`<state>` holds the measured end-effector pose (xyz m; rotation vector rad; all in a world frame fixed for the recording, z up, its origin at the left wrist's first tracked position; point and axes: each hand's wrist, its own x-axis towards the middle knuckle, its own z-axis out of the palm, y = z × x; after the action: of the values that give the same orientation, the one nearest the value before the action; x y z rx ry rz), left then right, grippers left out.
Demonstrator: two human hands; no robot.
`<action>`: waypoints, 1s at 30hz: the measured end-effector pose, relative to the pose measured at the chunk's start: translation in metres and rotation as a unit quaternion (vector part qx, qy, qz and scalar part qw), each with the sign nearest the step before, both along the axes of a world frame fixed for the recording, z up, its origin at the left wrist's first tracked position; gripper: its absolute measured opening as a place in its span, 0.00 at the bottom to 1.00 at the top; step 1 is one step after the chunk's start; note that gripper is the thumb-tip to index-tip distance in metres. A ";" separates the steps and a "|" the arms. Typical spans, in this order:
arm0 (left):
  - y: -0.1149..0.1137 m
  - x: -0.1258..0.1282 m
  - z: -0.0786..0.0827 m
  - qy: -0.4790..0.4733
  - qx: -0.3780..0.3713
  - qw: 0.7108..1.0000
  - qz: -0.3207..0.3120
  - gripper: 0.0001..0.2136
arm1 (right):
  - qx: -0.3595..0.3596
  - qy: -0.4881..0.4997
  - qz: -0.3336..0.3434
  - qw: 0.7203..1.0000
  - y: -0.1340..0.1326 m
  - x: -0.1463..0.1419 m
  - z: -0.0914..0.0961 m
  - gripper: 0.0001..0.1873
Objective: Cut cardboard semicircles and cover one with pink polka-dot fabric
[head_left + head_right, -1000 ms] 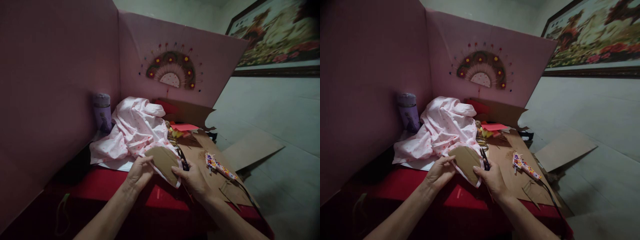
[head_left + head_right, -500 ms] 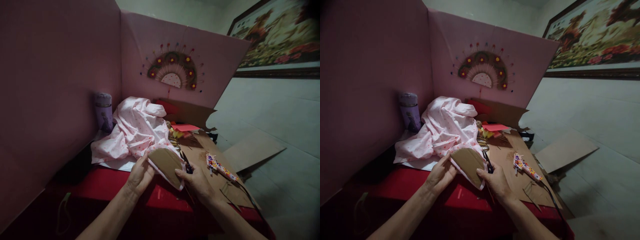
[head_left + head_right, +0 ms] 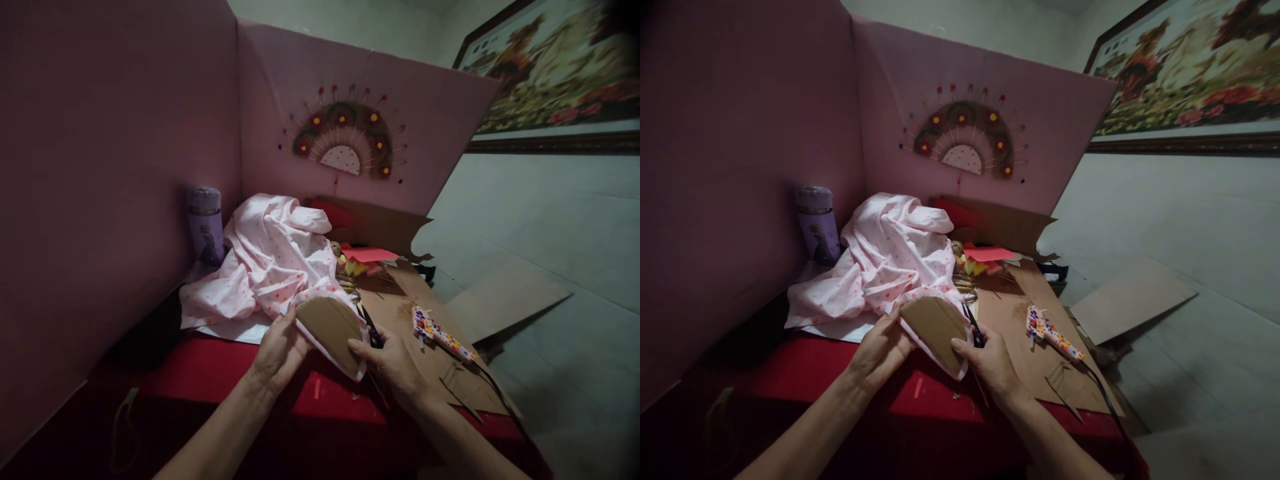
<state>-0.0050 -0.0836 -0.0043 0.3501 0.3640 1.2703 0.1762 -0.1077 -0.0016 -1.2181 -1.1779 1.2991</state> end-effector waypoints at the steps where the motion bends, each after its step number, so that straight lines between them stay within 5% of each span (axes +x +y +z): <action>1: 0.000 0.000 0.000 -0.001 -0.001 1.000 0.002 0.12 | -0.001 -0.005 -0.003 1.000 0.000 0.000 0.000 0.23; 30: 0.000 0.000 -0.003 0.030 -0.009 0.999 0.027 0.07 | -0.008 0.003 -0.017 1.000 -0.003 0.004 -0.005 0.20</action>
<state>-0.0048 -0.0837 -0.0078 0.3654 0.4383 1.3100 0.1807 -0.1105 -0.0070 -1.2403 -1.1404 1.2882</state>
